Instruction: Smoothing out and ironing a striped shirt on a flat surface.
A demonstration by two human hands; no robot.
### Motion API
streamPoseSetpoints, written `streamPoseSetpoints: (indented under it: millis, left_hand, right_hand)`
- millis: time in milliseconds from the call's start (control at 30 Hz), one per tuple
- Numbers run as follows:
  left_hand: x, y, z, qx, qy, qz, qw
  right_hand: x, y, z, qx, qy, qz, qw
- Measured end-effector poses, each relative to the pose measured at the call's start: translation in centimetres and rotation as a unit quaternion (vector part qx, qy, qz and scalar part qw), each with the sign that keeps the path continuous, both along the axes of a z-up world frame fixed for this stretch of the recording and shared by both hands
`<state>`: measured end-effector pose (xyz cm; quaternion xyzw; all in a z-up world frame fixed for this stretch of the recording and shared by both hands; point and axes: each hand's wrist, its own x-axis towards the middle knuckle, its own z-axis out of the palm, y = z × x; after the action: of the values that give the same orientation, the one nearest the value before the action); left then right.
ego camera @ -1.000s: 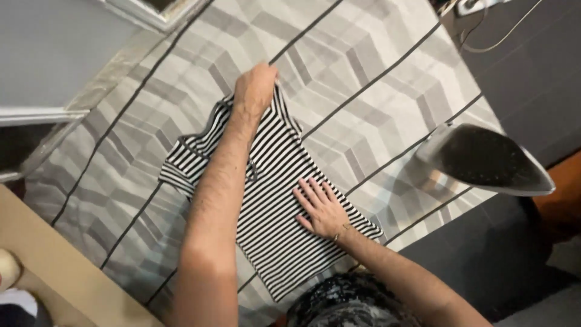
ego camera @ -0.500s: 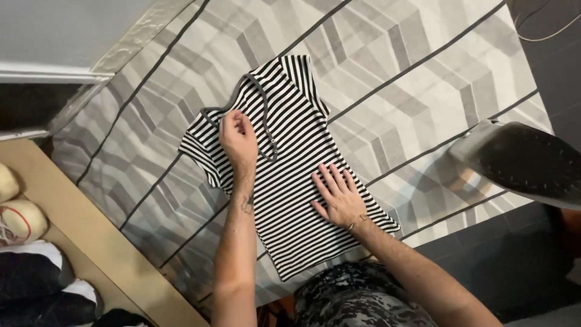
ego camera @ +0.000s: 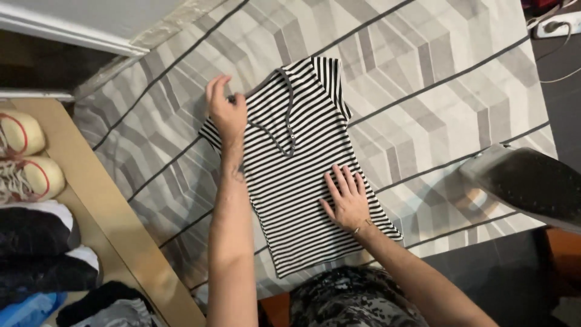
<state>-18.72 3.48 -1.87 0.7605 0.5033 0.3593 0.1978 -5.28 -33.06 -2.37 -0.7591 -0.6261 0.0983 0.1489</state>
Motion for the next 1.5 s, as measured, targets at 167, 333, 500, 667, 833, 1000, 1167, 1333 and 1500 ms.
streamPoseSetpoints:
  millis: [167,333,500,667,833,1000,1167,1333,1500]
  left_hand:
    - [-5.7,0.3,-1.4,-0.045,0.09,-0.038,0.994]
    - [-7.0,-0.1,0.3,-0.023,0.112,-0.033,0.993]
    - [-8.6,-0.1,-0.1,0.021,0.263,-0.039,0.964]
    - [-9.1,-0.3,0.2,-0.001,0.277,0.074,0.958]
    - [-9.8,-5.5,0.2,0.007,0.134,0.133,0.982]
    - [-12.2,-6.2,-2.2,-0.085,0.095,0.179,0.976]
    - [-13.2,-4.0,-3.7,-0.069,0.105,0.168,0.978]
    - [-11.6,-4.7,-0.6,-0.053,0.123,0.217,0.967]
    - [-7.6,-11.2,7.0,0.064,0.089,0.048,0.993]
  right_hand:
    - [3.9,10.6,2.2,0.151,0.112,-0.003,0.982]
    - [10.1,24.7,2.2,0.098,0.04,0.041,0.994]
    - [12.7,27.8,0.6,-0.011,-0.005,0.154,0.988]
    - [12.9,27.9,2.2,-0.069,-0.003,0.139,0.988]
    - [10.8,25.5,2.3,-0.016,-0.041,0.082,0.996]
    - [7.6,20.8,1.1,0.007,-0.016,0.086,0.996]
    - [7.5,20.5,-0.1,-0.01,-0.027,0.067,0.997]
    - [7.6,20.7,0.3,-0.026,-0.049,0.068,0.996]
    - [7.1,18.9,3.8,-0.052,-0.05,0.062,0.995]
